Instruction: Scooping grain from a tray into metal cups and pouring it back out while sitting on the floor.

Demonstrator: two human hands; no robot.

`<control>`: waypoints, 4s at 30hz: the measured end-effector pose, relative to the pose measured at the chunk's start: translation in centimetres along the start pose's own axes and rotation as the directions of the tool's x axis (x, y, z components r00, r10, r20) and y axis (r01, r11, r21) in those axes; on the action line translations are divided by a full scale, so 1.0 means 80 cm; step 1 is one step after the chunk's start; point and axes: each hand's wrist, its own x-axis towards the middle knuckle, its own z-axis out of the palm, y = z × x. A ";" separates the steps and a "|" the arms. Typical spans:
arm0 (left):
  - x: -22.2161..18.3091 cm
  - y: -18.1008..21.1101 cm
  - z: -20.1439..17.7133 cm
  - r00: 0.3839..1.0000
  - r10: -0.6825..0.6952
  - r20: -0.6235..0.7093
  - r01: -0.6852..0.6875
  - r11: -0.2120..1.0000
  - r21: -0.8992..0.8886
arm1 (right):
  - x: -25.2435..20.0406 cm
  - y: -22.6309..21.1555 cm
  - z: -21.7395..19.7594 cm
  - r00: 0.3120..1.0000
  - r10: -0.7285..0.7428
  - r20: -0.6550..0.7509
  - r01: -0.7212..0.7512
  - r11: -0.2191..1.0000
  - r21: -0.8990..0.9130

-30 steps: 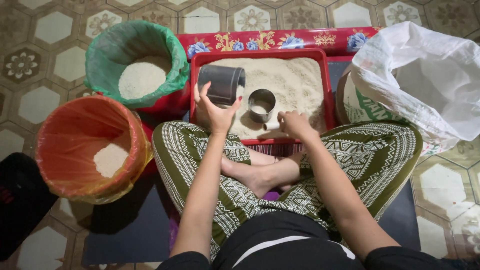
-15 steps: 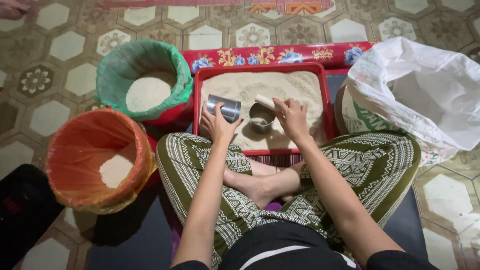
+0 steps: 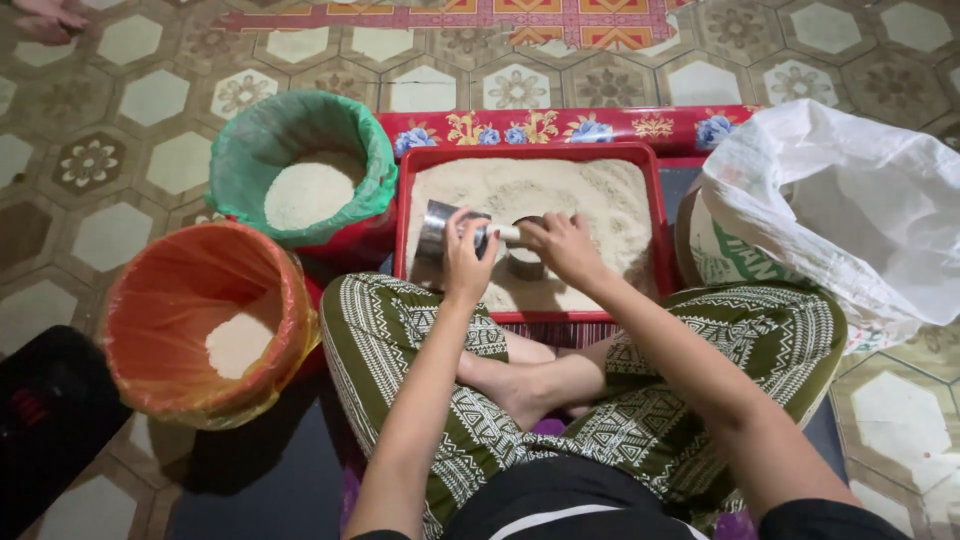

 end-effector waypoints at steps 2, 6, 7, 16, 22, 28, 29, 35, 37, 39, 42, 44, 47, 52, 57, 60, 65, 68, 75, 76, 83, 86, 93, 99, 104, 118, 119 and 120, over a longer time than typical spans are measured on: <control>-0.004 -0.016 0.016 0.996 -0.001 0.094 0.003 1.000 -0.020 | -0.011 -0.012 -0.033 0.996 -0.073 0.042 0.073 0.997 -0.006; -0.006 0.013 -0.009 0.894 0.044 0.445 -0.051 0.999 0.004 | -0.037 -0.031 -0.096 0.946 -0.267 0.185 0.275 0.961 -0.021; -0.006 0.022 -0.017 0.895 0.044 0.444 -0.051 0.999 0.005 | -0.043 -0.033 -0.101 0.946 -0.268 0.184 0.276 0.961 -0.021; -0.019 0.044 -0.014 0.804 -0.087 0.588 0.005 0.990 0.139 | -0.093 0.025 0.033 0.877 -0.101 0.470 0.195 0.968 -0.155; -0.021 0.039 -0.019 0.795 -0.065 0.603 -0.049 0.984 0.170 | -0.077 -0.019 -0.050 0.806 0.016 0.591 0.106 0.979 -0.172; -0.006 0.091 -0.060 0.896 -0.074 0.438 0.122 0.989 -0.082 | -0.094 0.007 0.017 0.809 0.008 0.588 0.074 0.991 -0.116; -0.005 0.095 -0.066 0.955 -0.048 0.294 0.099 0.982 -0.163 | -0.096 0.008 0.019 0.816 0.003 0.579 0.075 0.991 -0.110; -0.007 0.090 -0.128 0.977 -0.187 -0.102 0.130 0.902 -0.411 | -0.100 0.010 0.026 0.815 0.002 0.579 0.046 0.997 -0.069; -0.002 0.088 -0.164 0.953 -0.231 -0.197 0.108 0.864 -0.491 | -0.097 0.011 0.029 0.807 0.009 0.590 0.024 0.999 -0.047; 0.002 0.083 -0.204 0.838 -0.334 -0.432 0.207 0.926 -0.314 | -0.097 0.011 0.033 0.812 0.009 0.583 0.031 0.998 -0.059; 0.038 0.164 -0.273 0.620 -0.467 -0.631 -0.039 0.784 -0.619 | -0.103 0.018 0.057 0.814 0.018 0.580 0.011 0.999 -0.046; 0.019 0.110 -0.305 0.543 -0.652 -0.529 -0.048 0.605 -0.795 | -0.101 0.013 0.045 0.808 0.020 0.589 0.008 0.999 -0.045; 0.001 0.056 -0.360 0.547 -0.732 -0.407 -0.201 0.357 -0.912 | -0.081 -0.001 -0.005 0.773 0.002 0.635 -0.006 1.000 0.004; 0.000 0.057 -0.408 0.500 -0.804 -0.322 -0.356 0.149 -0.923 | -0.070 -0.014 -0.036 0.732 -0.014 0.681 -0.014 0.999 0.036; -0.015 0.026 -0.412 0.335 -0.931 -0.148 -0.294 0.046 -0.955 | -0.070 -0.012 -0.030 0.725 0.012 0.689 -0.071 0.996 0.058; -0.016 0.017 -0.416 0.396 -0.915 -0.081 -0.315 -0.053 -0.947 | -0.073 -0.009 -0.023 0.742 0.005 0.671 -0.057 0.997 0.055; -0.007 0.039 -0.422 0.423 -0.905 -0.048 -0.402 -0.139 -0.905 | -0.076 -0.007 -0.015 0.754 -0.014 0.657 0.005 1.000 0.016; 0.000 0.054 -0.423 0.400 -0.916 -0.034 -0.432 -0.156 -0.888 | -0.077 -0.006 -0.006 0.749 -0.005 0.663 0.023 1.000 -0.020; -0.001 0.051 -0.418 0.376 -0.926 -0.034 -0.404 -0.130 -0.905 | -0.086 -0.006 0.026 0.780 -0.009 0.626 0.020 1.000 -0.010; -0.002 0.048 -0.416 0.378 -0.925 -0.034 -0.404 -0.132 -0.905 | -0.094 0.002 0.049 0.781 -0.008 0.624 0.018 1.000 -0.011; -0.012 0.027 -0.406 0.402 -0.913 -0.071 -0.353 -0.082 -0.932 | -0.111 0.020 0.099 0.836 -0.054 0.545 0.112 0.991 -0.073; -0.017 0.019 -0.401 0.409 -0.908 -0.086 -0.333 -0.061 -0.941 | -0.112 0.020 0.096 0.844 -0.062 0.533 0.102 0.994 -0.046; 0.006 0.067 -0.386 0.397 -0.916 -0.059 -0.396 -0.113 -0.911 | -0.112 0.018 0.091 0.850 -0.080 0.521 0.130 0.990 -0.060; 0.037 0.152 -0.308 0.493 -0.867 -0.066 -0.009 0.071 -0.997 | -0.087 0.001 0.020 0.766 -0.036 0.642 0.023 0.999 0.028; 0.022 0.141 -0.163 0.718 -0.689 0.102 0.475 0.378 -0.794 | -0.061 0.033 -0.012 0.831 0.059 0.553 -0.255 0.924 0.286; -0.015 0.077 -0.029 0.875 -0.033 0.484 0.062 0.997 -0.045 | -0.054 -0.017 -0.048 0.942 0.009 0.335 -0.041 0.995 0.089; -0.010 0.074 -0.034 0.932 -0.020 0.361 0.012 1.000 0.024 | -0.061 -0.017 -0.027 0.936 -0.014 0.351 -0.005 0.999 0.051; -0.006 0.070 -0.039 0.972 0.005 0.233 -0.029 0.995 0.099 | -0.069 -0.017 -0.006 0.929 -0.035 0.368 0.032 0.999 0.014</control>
